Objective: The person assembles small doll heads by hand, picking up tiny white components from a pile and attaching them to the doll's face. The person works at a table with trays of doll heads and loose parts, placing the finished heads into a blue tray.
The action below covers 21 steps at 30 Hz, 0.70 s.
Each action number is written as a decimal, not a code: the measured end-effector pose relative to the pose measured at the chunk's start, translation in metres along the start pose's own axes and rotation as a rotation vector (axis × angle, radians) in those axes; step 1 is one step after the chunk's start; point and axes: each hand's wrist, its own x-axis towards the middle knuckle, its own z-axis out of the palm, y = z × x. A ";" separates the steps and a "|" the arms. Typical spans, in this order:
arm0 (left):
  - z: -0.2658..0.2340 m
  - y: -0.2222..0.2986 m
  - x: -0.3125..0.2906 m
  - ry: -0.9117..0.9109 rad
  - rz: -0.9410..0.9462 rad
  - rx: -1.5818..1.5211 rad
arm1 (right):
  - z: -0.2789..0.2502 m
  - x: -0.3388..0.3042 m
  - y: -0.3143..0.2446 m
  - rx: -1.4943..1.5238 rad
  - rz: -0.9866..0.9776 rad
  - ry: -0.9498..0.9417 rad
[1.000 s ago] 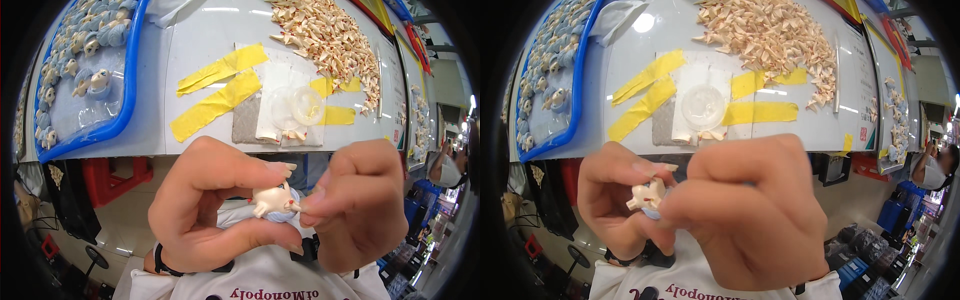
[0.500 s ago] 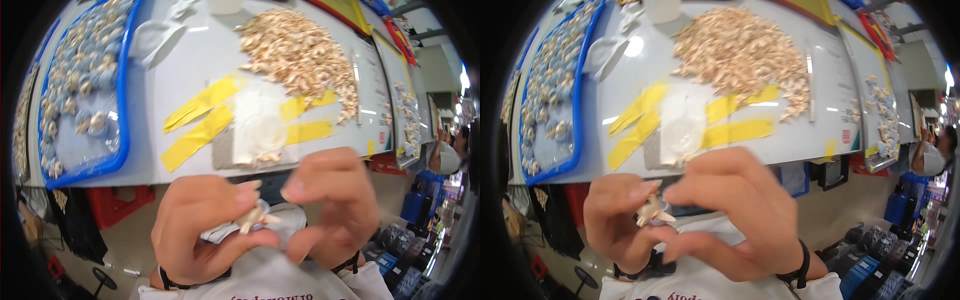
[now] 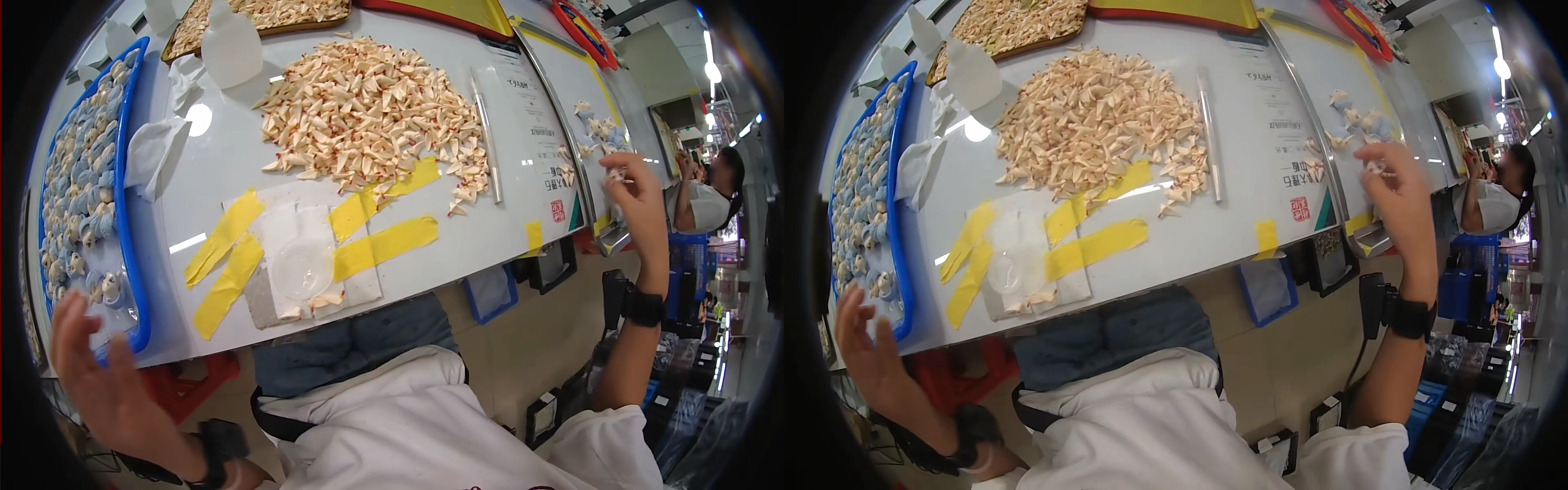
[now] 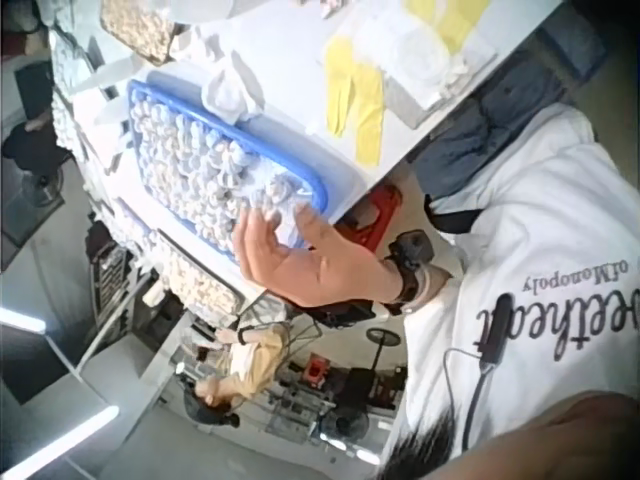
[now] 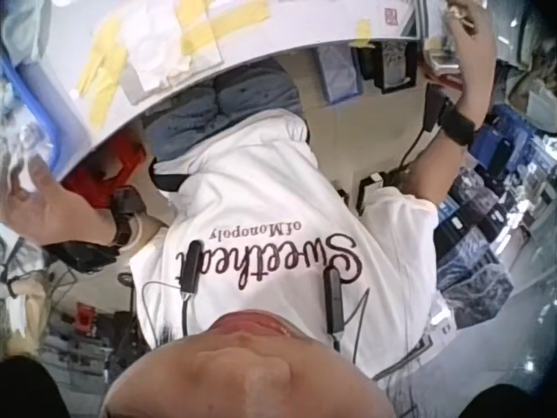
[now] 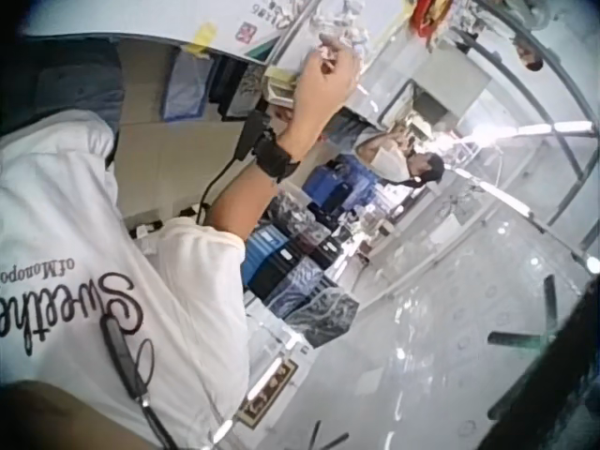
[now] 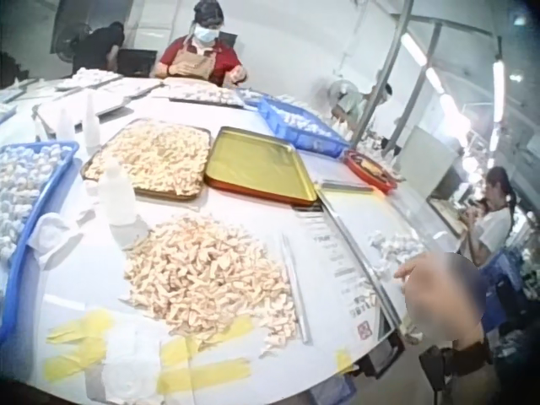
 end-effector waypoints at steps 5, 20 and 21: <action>-0.029 -0.055 0.019 -0.133 -0.107 0.173 | -0.007 0.007 0.020 -0.502 -0.146 0.057; -0.018 -0.045 0.022 -0.437 -0.309 -0.036 | 0.038 0.017 -0.052 -0.442 -0.364 -0.042; -0.019 -0.048 0.020 -0.425 -0.333 -0.079 | 0.038 0.017 -0.051 -0.432 -0.378 -0.053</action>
